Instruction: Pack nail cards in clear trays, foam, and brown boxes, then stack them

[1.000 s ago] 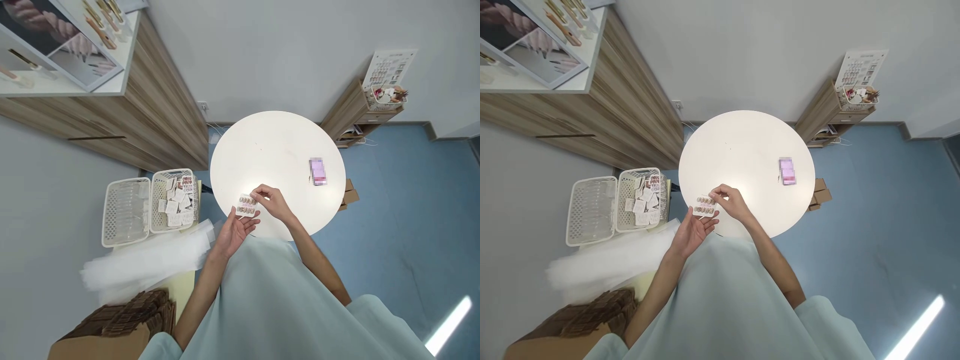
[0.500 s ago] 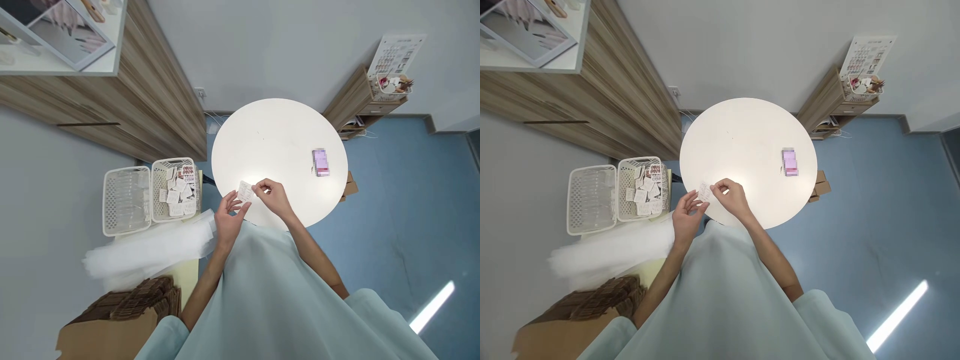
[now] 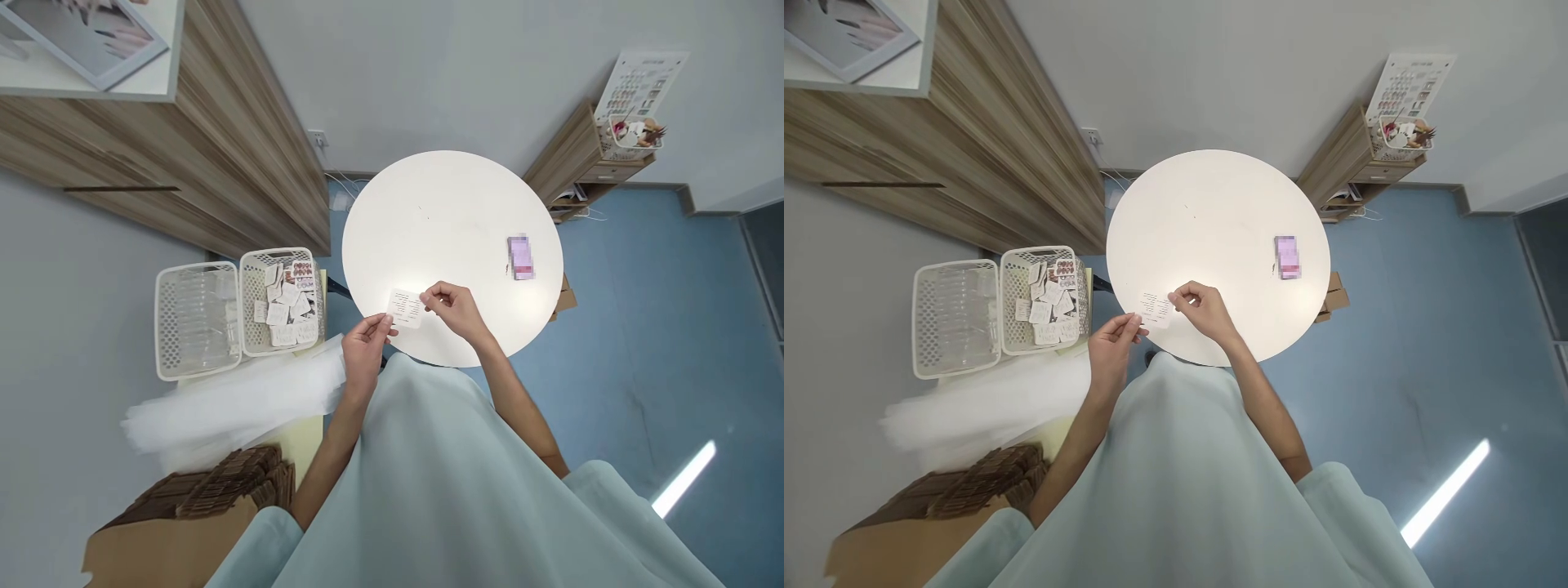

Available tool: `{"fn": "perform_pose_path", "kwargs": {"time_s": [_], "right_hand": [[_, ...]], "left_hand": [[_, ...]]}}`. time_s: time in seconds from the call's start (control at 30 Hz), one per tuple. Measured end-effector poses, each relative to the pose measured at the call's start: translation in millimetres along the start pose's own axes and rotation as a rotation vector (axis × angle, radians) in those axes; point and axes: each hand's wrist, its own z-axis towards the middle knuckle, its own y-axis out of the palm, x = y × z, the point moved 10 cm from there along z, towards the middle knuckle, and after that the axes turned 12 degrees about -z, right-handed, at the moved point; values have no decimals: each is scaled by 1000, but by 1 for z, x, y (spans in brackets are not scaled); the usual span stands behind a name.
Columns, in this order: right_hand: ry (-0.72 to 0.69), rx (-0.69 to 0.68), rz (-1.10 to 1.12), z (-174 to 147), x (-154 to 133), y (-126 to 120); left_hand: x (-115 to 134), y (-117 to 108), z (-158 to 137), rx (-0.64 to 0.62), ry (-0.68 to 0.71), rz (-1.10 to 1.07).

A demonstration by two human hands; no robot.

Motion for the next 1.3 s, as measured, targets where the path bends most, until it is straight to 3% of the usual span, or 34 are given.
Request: {"fn": "perform_pose_path", "kwargs": {"time_s": [0.13,0.3,0.37,0.77,0.87,0.97,1.07,1.2,1.3], "right_hand": [[-10,3,-10,-1,2,-2],[-61,-83,33,-2,-4,3],[-77,-114,56,-3,-6,6],[-91,-173,57,-3,-6,13],[-95,-182,69,-4,-5,15],[-74,-60,20,-3,-3,6],[-36,81,-67,-5,-4,-6],[-2,29,-72,-7,-8,2],[9,19,-84,-7,-5,5]], "left_hand": [[-4,4,0,-76,-75,-36],[-34,41,-23,-437,-582,-328],[-38,49,-33,-505,-683,-387],[-41,50,-38,-501,-744,-458],[-42,51,-40,-513,-730,-452],[-42,49,-34,-463,-638,-415],[-37,40,-21,-353,-444,-287],[-25,23,-6,-177,-165,-36],[-17,16,-3,-98,-35,105]]}}
